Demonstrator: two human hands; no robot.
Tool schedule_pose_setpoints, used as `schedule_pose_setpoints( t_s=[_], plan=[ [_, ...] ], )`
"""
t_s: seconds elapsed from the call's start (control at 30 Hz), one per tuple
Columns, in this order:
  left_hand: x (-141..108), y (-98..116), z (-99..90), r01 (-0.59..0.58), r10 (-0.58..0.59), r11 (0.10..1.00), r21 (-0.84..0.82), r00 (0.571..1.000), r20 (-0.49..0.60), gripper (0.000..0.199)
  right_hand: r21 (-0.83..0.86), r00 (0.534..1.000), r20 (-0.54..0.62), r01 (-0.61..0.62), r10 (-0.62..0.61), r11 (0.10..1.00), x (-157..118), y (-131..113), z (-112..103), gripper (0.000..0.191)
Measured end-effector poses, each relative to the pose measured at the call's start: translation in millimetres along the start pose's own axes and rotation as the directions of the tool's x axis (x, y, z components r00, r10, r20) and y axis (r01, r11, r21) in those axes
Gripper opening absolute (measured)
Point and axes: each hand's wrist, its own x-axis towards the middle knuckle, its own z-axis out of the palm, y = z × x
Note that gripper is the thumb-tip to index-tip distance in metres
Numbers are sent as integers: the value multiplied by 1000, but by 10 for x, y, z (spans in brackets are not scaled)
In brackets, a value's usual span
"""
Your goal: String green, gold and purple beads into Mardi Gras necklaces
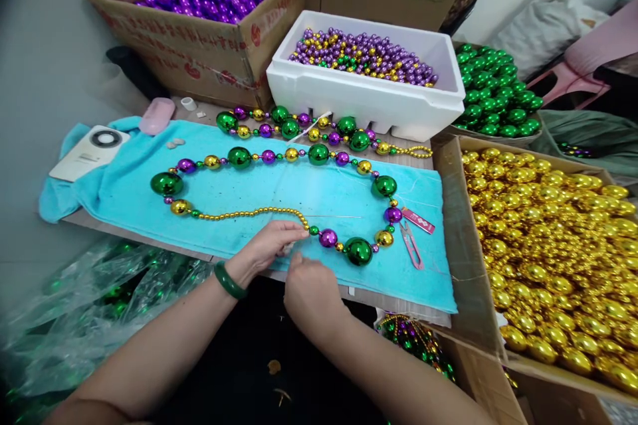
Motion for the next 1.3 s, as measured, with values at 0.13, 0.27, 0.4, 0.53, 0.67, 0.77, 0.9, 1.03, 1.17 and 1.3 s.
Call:
schedule_pose_setpoints(
  t_s=[0.13, 0.27, 0.4, 0.53, 0.67, 0.77, 0.9, 1.03, 1.17, 1.3],
  plan=[
    [2, -63, -51, -208, 215, 965, 161, 976, -29, 18, 173, 997, 28, 61, -67, 983, -72, 264, -234, 20],
    [-1, -127, -74, -339, 353, 906, 252, 936, -8, 16, 429, 947, -266, -53, 182, 902, 407, 824, -535, 27],
    [30, -139, -43, -458, 487, 829, 322, 873, -13, 15, 862, 899, 324, -152, -295, 483, 1025, 1075, -369, 33],
    [80, -129, -42, -517, 568, 788, 335, 820, -73, 15, 904, 738, 425, -311, -524, 295, 1259, 1022, -56, 27],
    [97, -137, -64, -438, 536, 813, 385, 821, -198, 16, 922, 846, 360, -259, -394, 287, 1240, 1034, -65, 13],
    [111, -163, -66, -370, 497, 829, 419, 831, -249, 16, 923, 935, 245, -144, -257, 357, 1192, 1041, -177, 16],
    [146, -207, -63, -280, 436, 838, 469, 860, -266, 19, 856, 992, 115, -69, -58, 512, 1147, 995, -177, 15],
    [138, -242, -74, -177, 404, 800, 574, 866, -296, 19, 821, 992, 113, -125, 58, 556, 1142, 992, -41, 15],
    [76, -249, -67, -133, 442, 650, 748, 867, -230, 22, 770, 984, 114, -173, 135, 614, 1150, 997, 64, 13],
    [21, -233, -47, -78, 461, 443, 893, 874, -152, 25, 701, 977, 110, -205, 181, 683, 1159, 994, 88, 10]
  ],
)
